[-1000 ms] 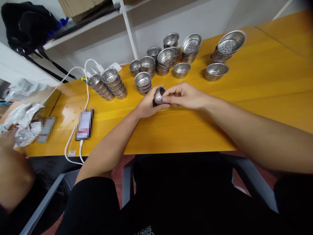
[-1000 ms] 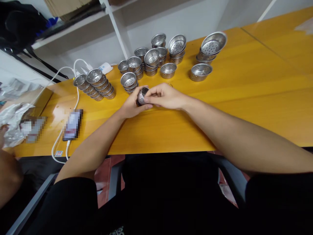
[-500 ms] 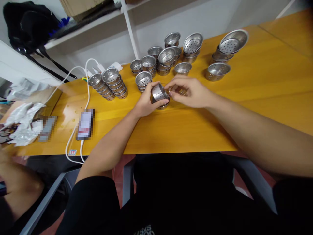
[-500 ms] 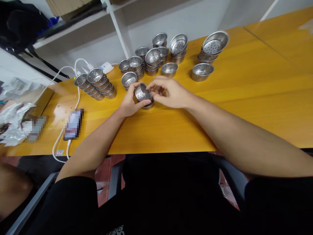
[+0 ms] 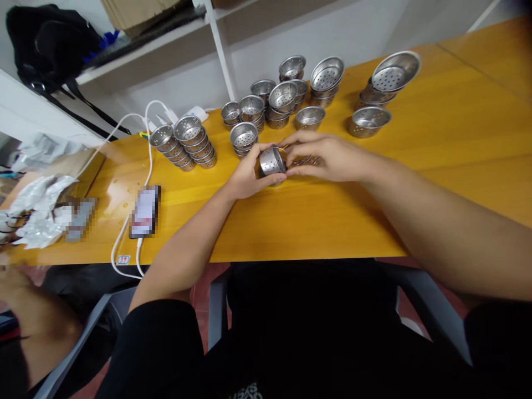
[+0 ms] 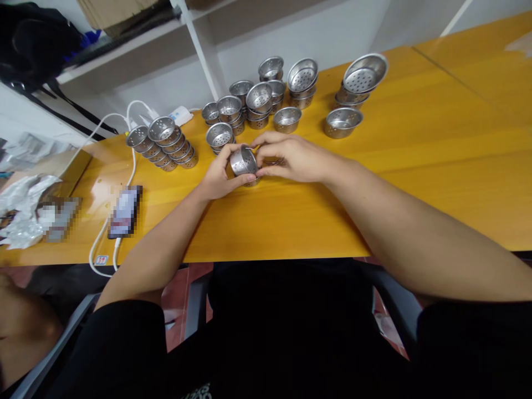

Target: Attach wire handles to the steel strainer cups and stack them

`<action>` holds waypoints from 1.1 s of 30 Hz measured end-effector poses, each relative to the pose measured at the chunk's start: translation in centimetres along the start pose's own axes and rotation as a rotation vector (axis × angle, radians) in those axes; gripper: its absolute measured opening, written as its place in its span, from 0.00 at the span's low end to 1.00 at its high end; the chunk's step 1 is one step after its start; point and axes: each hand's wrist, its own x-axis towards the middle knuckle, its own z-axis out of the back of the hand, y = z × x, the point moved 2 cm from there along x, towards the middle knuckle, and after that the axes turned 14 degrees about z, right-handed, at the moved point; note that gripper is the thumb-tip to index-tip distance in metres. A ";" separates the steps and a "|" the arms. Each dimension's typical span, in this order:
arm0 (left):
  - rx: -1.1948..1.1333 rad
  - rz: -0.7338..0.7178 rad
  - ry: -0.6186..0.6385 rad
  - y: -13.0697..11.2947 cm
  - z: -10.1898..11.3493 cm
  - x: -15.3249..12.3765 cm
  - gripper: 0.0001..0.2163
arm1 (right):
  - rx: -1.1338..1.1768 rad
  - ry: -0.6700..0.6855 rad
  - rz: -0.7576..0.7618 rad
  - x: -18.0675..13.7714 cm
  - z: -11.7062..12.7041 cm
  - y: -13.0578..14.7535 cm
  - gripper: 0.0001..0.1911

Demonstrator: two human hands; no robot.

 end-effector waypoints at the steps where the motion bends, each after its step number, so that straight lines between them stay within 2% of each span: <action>1: -0.007 0.000 0.013 -0.3 0.1 -0.1 0.51 | -0.001 -0.001 0.015 0.0 -0.1 0.0 0.18; 5: -0.030 0.023 0.022 -1.3 0.4 -0.3 0.53 | -0.025 -0.016 0.051 0.1 -0.3 0.2 0.19; 14: 0.005 0.085 -0.007 -2.1 1.2 -0.4 0.54 | 0.049 -0.026 -0.007 0.3 0.3 0.8 0.20; 17: 0.043 0.091 -0.055 -1.7 1.5 -0.5 0.54 | -0.032 -0.145 -0.036 0.1 0.5 0.4 0.18; 20: 0.106 0.053 -0.137 -0.7 2.1 -0.1 0.56 | -0.160 -0.271 -0.103 -0.7 0.9 -1.1 0.16; 22: 0.136 0.007 -0.207 0.2 2.6 0.4 0.58 | -0.207 -0.221 -0.154 -1.6 1.2 -2.8 0.17; 26: 0.143 -0.069 -0.380 2.0 3.8 1.6 0.64 | -0.228 0.050 -0.224 -3.2 1.2 -6.2 0.18; 28: 0.157 -0.059 -0.468 2.6 4.5 1.9 0.65 | -0.225 0.162 -0.250 -3.6 1.0 -7.1 0.17; 30: 0.163 -0.013 -0.532 3.0 5.2 1.8 0.65 | -0.239 0.207 -0.272 -3.5 0.8 -7.1 0.18; 33: 0.116 0.058 -0.578 3.7 6.1 1.9 0.63 | -0.262 0.157 -0.282 -2.9 0.4 -6.3 0.24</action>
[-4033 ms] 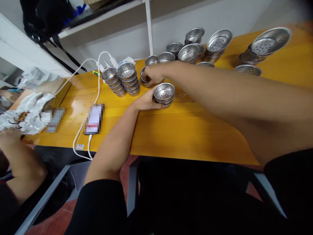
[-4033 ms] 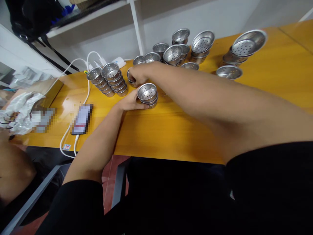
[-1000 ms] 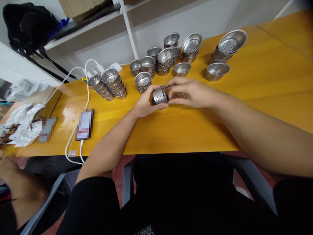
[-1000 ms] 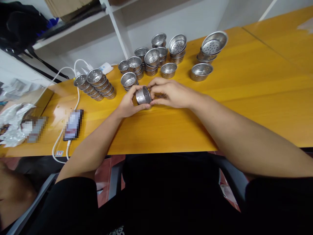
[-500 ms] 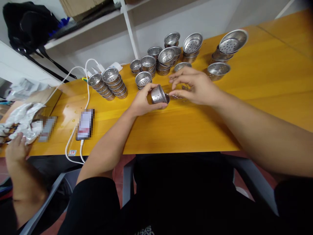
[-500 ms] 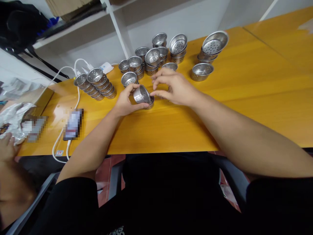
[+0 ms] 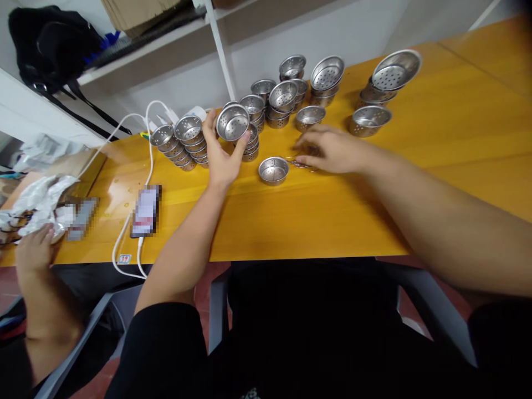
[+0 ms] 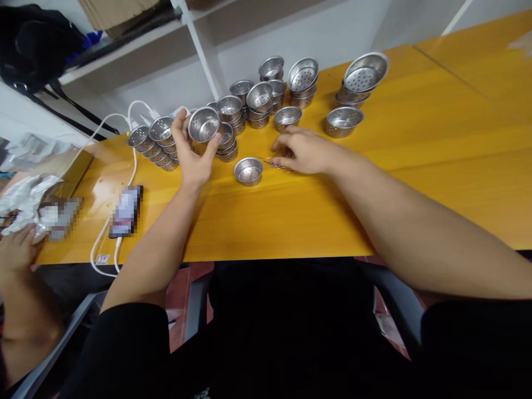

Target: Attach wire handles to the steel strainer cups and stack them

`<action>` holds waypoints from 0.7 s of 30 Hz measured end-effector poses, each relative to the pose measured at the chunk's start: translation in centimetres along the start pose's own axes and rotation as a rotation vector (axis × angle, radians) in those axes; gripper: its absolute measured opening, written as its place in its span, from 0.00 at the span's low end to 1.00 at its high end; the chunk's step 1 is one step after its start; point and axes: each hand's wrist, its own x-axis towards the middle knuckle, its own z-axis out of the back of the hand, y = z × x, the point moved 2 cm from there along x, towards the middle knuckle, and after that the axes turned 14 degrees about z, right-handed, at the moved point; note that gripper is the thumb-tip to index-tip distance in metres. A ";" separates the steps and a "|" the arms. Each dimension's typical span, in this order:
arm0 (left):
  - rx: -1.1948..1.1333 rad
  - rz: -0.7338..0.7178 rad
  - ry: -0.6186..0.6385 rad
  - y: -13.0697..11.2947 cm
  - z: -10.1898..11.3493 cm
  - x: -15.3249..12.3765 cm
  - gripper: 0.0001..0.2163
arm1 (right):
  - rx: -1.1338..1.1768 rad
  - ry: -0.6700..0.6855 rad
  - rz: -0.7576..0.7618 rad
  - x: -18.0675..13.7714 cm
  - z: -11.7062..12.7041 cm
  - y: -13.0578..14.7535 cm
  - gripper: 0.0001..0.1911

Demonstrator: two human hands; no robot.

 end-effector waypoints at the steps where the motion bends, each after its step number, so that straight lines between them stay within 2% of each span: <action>1: -0.017 0.022 -0.004 0.4 0.0 0.2 0.63 | 0.005 -0.028 -0.001 0.2 0.0 0.4 0.26; 7: -0.116 0.071 -0.015 4.1 -2.1 1.9 0.61 | 0.043 -0.138 0.060 1.5 -1.3 2.0 0.24; 15: -0.103 0.036 0.131 6.5 -3.7 1.9 0.60 | -0.007 -0.255 0.080 1.9 -2.8 1.0 0.21; 18: -0.099 0.021 0.184 6.5 -4.0 1.7 0.60 | 0.010 -0.323 0.090 1.9 -2.2 1.7 0.26; 21: -0.118 -0.008 0.243 5.9 -4.2 1.4 0.60 | 0.079 -0.337 0.157 2.2 -1.5 3.5 0.36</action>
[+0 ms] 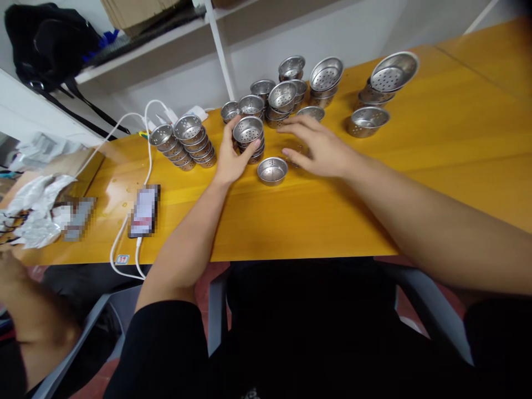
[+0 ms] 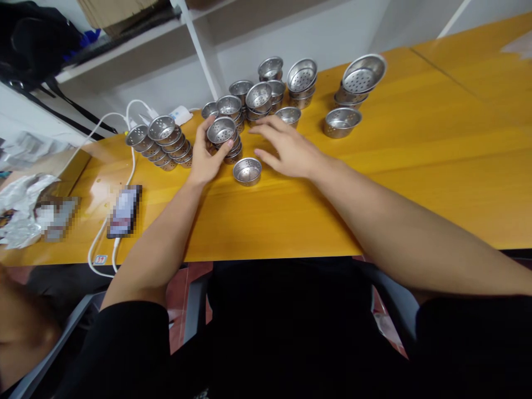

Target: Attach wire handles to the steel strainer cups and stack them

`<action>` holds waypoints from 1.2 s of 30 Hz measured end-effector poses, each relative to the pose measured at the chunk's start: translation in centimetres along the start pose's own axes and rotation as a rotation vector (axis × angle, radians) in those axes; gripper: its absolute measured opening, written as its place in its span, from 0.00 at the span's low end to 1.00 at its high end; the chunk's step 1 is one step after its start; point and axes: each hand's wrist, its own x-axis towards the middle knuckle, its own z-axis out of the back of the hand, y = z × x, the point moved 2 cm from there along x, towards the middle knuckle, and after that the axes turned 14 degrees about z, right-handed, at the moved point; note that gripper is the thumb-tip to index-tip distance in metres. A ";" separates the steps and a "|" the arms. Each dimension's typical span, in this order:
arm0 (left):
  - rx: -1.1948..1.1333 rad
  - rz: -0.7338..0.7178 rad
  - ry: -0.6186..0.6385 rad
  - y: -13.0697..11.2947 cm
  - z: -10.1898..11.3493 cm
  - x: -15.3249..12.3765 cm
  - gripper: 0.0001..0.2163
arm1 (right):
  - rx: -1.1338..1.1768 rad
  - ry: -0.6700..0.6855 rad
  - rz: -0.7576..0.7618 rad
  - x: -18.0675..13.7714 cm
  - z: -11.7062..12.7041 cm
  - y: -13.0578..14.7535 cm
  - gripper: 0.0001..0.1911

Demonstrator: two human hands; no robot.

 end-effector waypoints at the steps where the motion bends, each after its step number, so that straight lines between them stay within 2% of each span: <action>1: -0.007 -0.011 0.018 -0.2 -0.1 -0.1 0.60 | 0.028 0.012 0.020 0.3 0.0 0.6 0.39; 5: -0.008 -0.046 0.090 -0.9 -0.1 -0.3 0.56 | 0.098 0.067 0.061 1.0 -0.8 1.9 0.45; 13: -0.049 -0.065 0.138 0.1 0.3 0.3 0.48 | 0.177 0.069 0.042 0.9 -1.8 2.0 0.44; 19: -0.053 -0.035 0.123 -0.2 0.3 0.5 0.51 | 0.231 0.021 0.025 0.7 -2.4 1.5 0.42; 27: -0.033 -0.008 0.125 -0.7 0.3 0.7 0.52 | 0.298 -0.022 0.012 0.5 -3.5 0.1 0.45; 30: -0.036 0.006 0.127 -0.9 0.1 0.5 0.54 | 0.299 -0.005 0.004 0.6 -3.5 0.5 0.46; 34: -0.037 -0.002 0.085 -2.0 0.3 -0.4 0.54 | 0.237 0.032 -0.005 0.8 -3.0 1.7 0.52; 36: -0.036 0.010 0.062 -2.4 0.7 -0.8 0.53 | 0.201 0.006 0.002 0.8 -2.4 2.0 0.49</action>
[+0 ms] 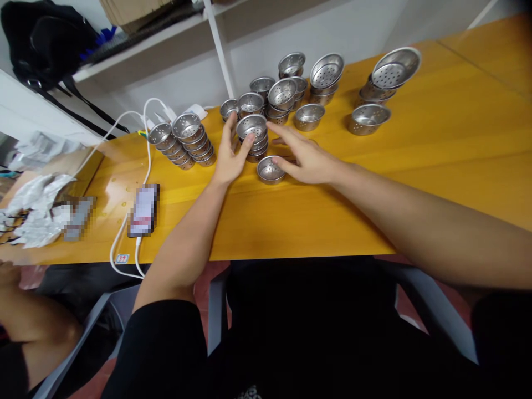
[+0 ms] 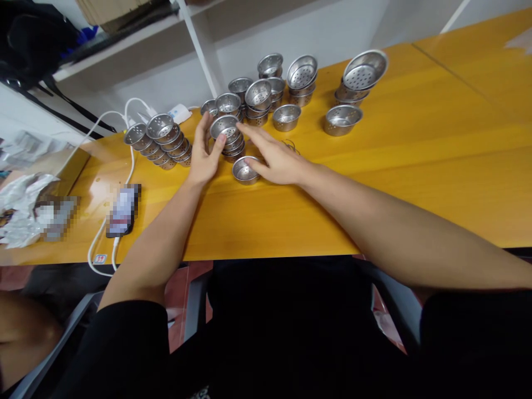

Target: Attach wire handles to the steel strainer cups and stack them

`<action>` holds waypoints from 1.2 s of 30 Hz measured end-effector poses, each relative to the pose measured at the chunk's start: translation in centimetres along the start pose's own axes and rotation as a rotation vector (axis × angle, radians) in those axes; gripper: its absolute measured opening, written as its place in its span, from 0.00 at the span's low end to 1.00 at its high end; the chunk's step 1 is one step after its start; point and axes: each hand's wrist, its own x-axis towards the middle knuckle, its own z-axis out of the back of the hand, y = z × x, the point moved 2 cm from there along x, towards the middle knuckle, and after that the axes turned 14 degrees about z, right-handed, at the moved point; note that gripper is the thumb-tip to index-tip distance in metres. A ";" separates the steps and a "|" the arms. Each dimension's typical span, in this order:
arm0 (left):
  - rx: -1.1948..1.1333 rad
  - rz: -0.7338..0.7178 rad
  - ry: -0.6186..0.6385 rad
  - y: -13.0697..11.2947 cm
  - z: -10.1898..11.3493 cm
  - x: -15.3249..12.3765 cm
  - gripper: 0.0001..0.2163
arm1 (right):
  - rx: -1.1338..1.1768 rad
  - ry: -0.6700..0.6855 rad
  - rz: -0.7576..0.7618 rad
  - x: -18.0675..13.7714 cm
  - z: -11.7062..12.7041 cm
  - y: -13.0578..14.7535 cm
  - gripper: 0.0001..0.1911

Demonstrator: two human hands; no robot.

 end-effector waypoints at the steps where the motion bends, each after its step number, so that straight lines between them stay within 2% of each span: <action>1: -0.006 0.014 -0.015 -0.1 0.2 -0.1 0.52 | -0.015 -0.010 0.010 0.0 0.3 0.1 0.45; 4: -0.037 0.062 -0.092 -0.1 1.0 -0.2 0.50 | -0.011 0.047 0.037 -0.5 1.3 0.0 0.27; 5: -0.038 0.068 -0.132 -0.2 1.2 -0.2 0.49 | 0.006 0.090 0.044 -0.7 1.5 -0.2 0.24; 7: -0.020 0.041 -0.244 -1.0 1.5 -0.3 0.45 | 0.031 0.173 0.059 -1.1 1.8 -0.5 0.25; 9: 0.014 -0.050 -0.389 -2.8 1.7 -0.8 0.40 | 0.016 0.219 0.086 -1.4 1.7 -0.7 0.27; 12: 0.046 -0.259 -0.519 -5.9 1.8 -2.1 0.31 | -0.015 0.235 0.120 -1.4 1.3 -0.7 0.19; 14: 0.058 -0.263 -0.356 -6.8 1.7 -2.7 0.29 | 0.000 0.210 0.130 -1.2 1.1 -0.4 0.18; 16: 0.068 -0.215 -0.180 -6.8 1.6 -3.1 0.32 | 0.005 0.135 0.125 -0.9 1.2 0.1 0.21; 18: 0.091 -0.175 -0.088 -6.5 1.8 -3.3 0.37 | -0.019 0.025 0.107 -0.7 1.7 0.6 0.26; 21: 0.137 -0.179 -0.050 -6.7 1.7 -3.3 0.46 | -0.039 -0.092 0.052 -0.5 2.2 1.5 0.31; 24: 0.169 -0.199 0.016 -7.6 0.9 -3.3 0.51 | -0.030 -0.124 0.011 -0.5 2.2 2.2 0.33; 32: 0.232 -0.159 0.080 -8.3 -0.1 -3.0 0.55 | -0.053 -0.014 0.040 -0.6 1.0 2.2 0.37; 36: 0.267 -0.175 0.109 -8.6 -0.1 -2.9 0.54 | -0.056 0.033 0.045 -0.5 1.5 2.1 0.33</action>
